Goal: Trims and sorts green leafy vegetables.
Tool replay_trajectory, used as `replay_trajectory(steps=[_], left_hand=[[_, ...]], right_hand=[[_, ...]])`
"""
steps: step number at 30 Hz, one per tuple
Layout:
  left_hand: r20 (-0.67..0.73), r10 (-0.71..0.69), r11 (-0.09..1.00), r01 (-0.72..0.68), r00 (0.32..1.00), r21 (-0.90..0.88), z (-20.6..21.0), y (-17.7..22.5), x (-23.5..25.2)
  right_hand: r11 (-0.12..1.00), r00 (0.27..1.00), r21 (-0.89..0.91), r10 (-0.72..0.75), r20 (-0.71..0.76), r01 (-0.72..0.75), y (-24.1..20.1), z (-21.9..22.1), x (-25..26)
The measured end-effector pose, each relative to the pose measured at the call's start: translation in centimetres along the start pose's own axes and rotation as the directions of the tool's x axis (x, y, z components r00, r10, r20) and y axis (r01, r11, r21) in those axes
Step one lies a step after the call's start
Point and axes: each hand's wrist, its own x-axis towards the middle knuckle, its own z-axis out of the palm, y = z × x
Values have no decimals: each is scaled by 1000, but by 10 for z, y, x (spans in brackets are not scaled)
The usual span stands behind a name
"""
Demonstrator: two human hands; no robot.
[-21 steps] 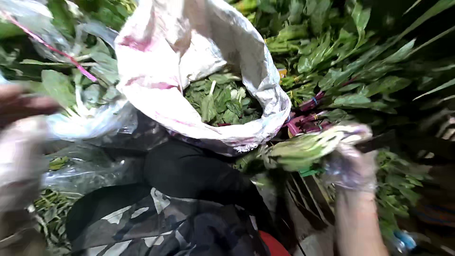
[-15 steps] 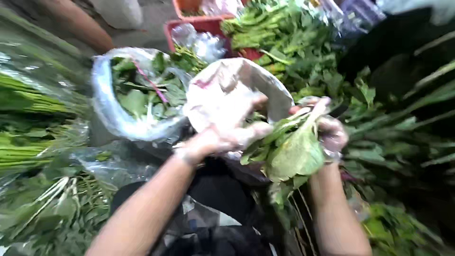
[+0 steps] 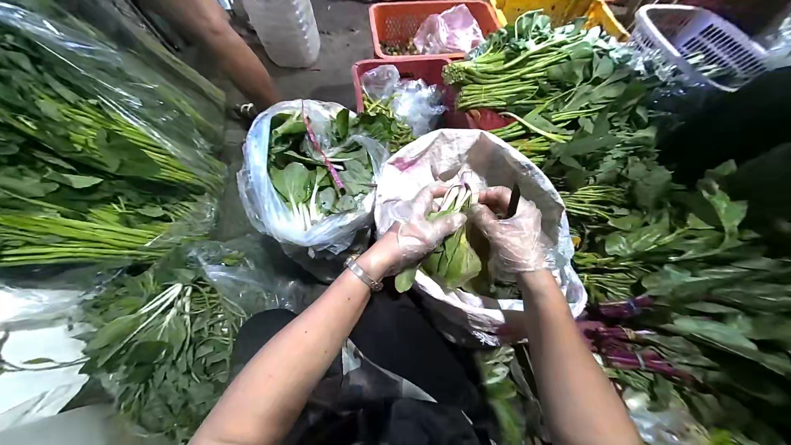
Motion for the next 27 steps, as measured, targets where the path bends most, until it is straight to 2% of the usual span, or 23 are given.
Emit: replay_trajectory(steps=[4, 9, 11, 13, 14, 15, 17, 19, 20, 21, 22, 23, 24, 26, 27], left_hand=[[-28, 71, 931, -56, 997, 360, 7, -1, 6], [-41, 227, 890, -190, 973, 414, 7, -4, 4], [-32, 225, 890, -192, 974, 414, 8, -2, 1], [1, 169, 937, -161, 986, 311, 3, 4, -4], [13, 134, 970, -134, 991, 201, -3, 5, -7], [37, 103, 992, -106, 994, 63, -9, 1, -9], [65, 110, 966, -91, 992, -243, -21, -12, -10], [26, 126, 828, -90, 992, -554, -27, -26, -9], [11, 118, 761, -83, 993, -643, -27, -27, -9], [21, 123, 732, -76, 992, -677, -26, -26, -8], [41, 145, 732, -79, 989, -677, -24, -26, -7], [62, 160, 761, -83, 985, -643, -21, -25, -4], [103, 178, 803, -84, 979, -590, -19, -28, 0], [181, 129, 924, -51, 975, -380, -15, -23, 4], [163, 72, 968, -30, 984, -249, -14, -16, 2]], right_hand=[[996, 999, -93, -7, 45, 11, -3, -5, 10], [948, 972, -317, 96, 216, -23, -16, -17, 12], [909, 968, -414, 61, 245, 48, -18, -15, 12], [868, 940, -418, -141, 312, 269, -12, -20, 13], [838, 908, -403, -230, 349, 367, -8, -26, 15], [808, 883, -408, -274, 380, 426, -6, -33, 18], [768, 881, -469, -258, 396, 436, -2, -41, 24], [730, 932, -607, -115, 344, 314, 1, -43, 26], [698, 950, -689, 39, 310, 196, -6, -42, 27], [665, 911, -745, 276, 306, 48, -29, -39, 30], [678, 776, -725, 519, 359, -119, -58, -39, 38], [853, 903, -518, 271, 334, -64, -36, -37, 26], [957, 955, -292, 93, 282, -8, -18, -31, 20], [998, 963, 60, 18, 269, -35, -16, -18, 20], [986, 961, 163, 2, 278, -49, -18, -14, 23]])
